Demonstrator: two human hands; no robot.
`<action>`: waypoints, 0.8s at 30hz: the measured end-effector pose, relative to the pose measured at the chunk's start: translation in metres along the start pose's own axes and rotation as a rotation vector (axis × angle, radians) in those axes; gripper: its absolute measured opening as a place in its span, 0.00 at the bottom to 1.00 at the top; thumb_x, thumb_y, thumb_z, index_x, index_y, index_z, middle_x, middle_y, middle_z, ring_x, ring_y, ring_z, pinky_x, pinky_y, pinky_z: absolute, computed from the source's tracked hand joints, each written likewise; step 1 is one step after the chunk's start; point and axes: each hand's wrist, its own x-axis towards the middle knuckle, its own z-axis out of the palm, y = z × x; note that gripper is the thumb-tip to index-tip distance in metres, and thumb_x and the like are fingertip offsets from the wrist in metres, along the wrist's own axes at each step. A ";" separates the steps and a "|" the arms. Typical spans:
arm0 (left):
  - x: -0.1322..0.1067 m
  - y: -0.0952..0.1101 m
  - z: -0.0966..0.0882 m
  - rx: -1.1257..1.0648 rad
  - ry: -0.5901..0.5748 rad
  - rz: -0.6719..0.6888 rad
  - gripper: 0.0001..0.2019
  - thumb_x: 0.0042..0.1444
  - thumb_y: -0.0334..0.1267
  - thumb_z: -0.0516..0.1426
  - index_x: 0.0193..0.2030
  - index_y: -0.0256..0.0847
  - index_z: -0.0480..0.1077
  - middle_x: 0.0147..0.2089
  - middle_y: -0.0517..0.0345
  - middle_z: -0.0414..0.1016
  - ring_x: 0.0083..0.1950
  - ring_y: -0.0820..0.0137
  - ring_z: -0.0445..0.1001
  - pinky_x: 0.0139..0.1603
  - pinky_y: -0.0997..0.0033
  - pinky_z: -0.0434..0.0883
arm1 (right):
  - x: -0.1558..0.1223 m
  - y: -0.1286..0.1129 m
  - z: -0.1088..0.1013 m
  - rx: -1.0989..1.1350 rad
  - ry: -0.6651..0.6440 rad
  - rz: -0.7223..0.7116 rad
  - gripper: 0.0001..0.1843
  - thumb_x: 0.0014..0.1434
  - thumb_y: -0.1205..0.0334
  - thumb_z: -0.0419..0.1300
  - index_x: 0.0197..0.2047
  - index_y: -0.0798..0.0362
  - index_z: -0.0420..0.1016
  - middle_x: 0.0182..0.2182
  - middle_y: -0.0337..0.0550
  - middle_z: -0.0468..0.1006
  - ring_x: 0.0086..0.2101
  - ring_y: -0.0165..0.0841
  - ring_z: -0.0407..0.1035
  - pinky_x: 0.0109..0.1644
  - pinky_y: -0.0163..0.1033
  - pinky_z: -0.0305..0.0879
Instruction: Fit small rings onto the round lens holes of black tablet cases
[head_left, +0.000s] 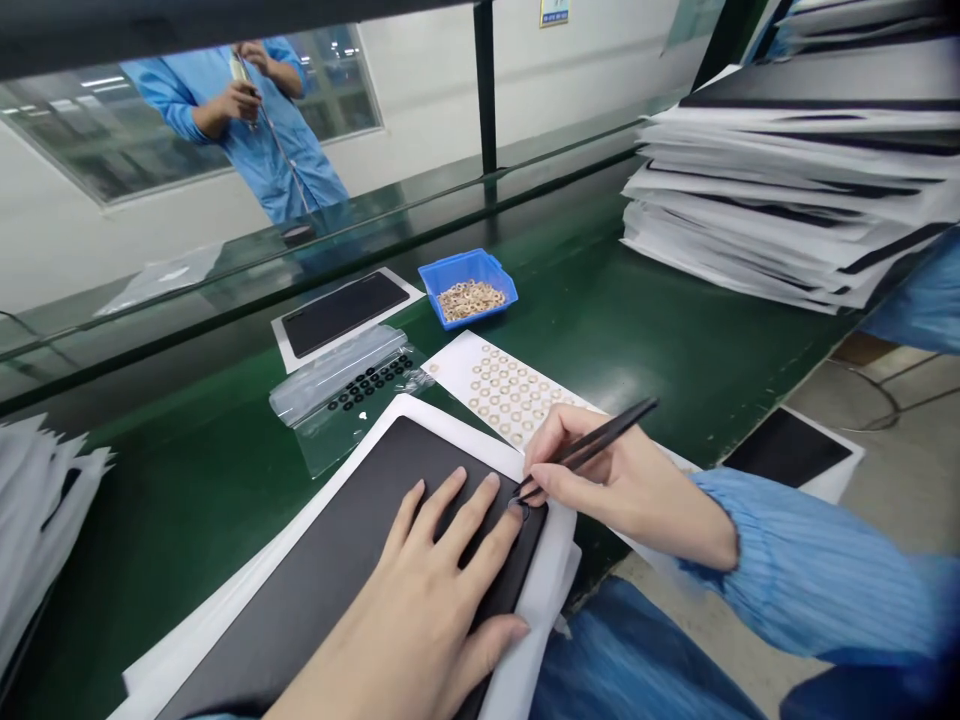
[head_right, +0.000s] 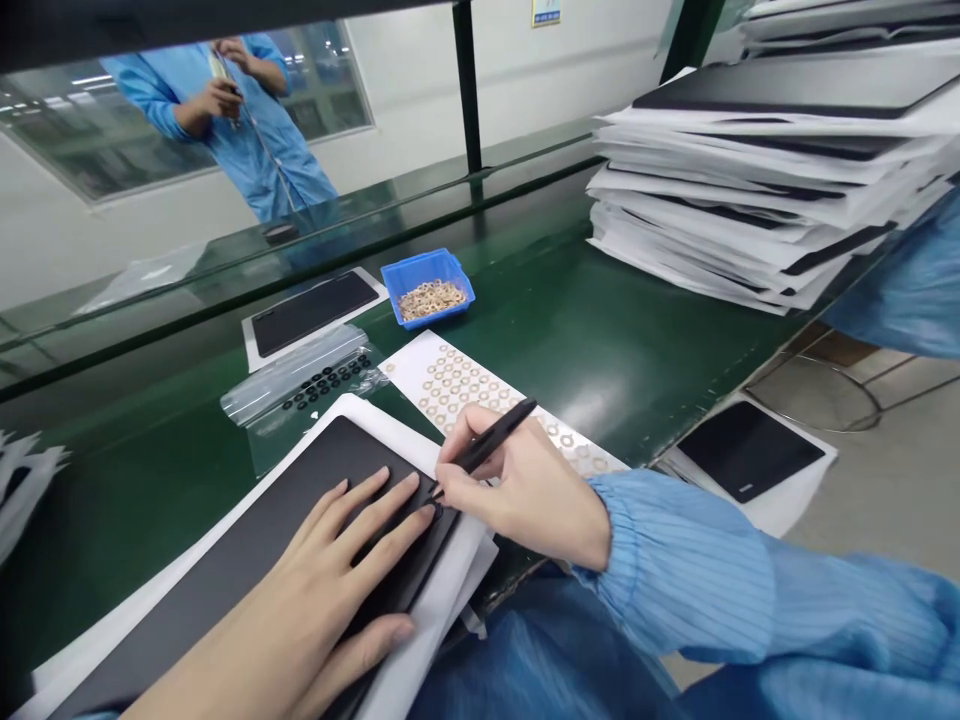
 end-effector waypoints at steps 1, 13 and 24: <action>0.001 0.000 0.000 0.002 -0.005 0.001 0.26 0.60 0.49 0.50 0.63 0.42 0.56 0.65 0.50 0.54 0.63 0.45 0.55 0.54 0.36 0.63 | 0.000 0.000 0.002 -0.019 0.014 -0.002 0.05 0.51 0.65 0.59 0.28 0.55 0.66 0.27 0.41 0.73 0.29 0.32 0.71 0.34 0.37 0.71; 0.004 0.000 0.003 0.007 0.024 0.038 0.27 0.56 0.46 0.55 0.62 0.40 0.59 0.64 0.47 0.55 0.61 0.42 0.58 0.50 0.33 0.65 | 0.000 -0.004 0.011 -0.201 0.027 -0.044 0.07 0.49 0.70 0.57 0.23 0.54 0.64 0.24 0.39 0.71 0.26 0.30 0.68 0.32 0.35 0.66; 0.000 0.001 0.005 -0.025 0.053 0.034 0.26 0.57 0.46 0.54 0.61 0.40 0.59 0.65 0.46 0.55 0.63 0.44 0.56 0.52 0.33 0.62 | 0.002 -0.004 0.011 -0.233 0.031 -0.017 0.07 0.49 0.70 0.56 0.22 0.53 0.62 0.23 0.39 0.70 0.26 0.31 0.67 0.31 0.36 0.64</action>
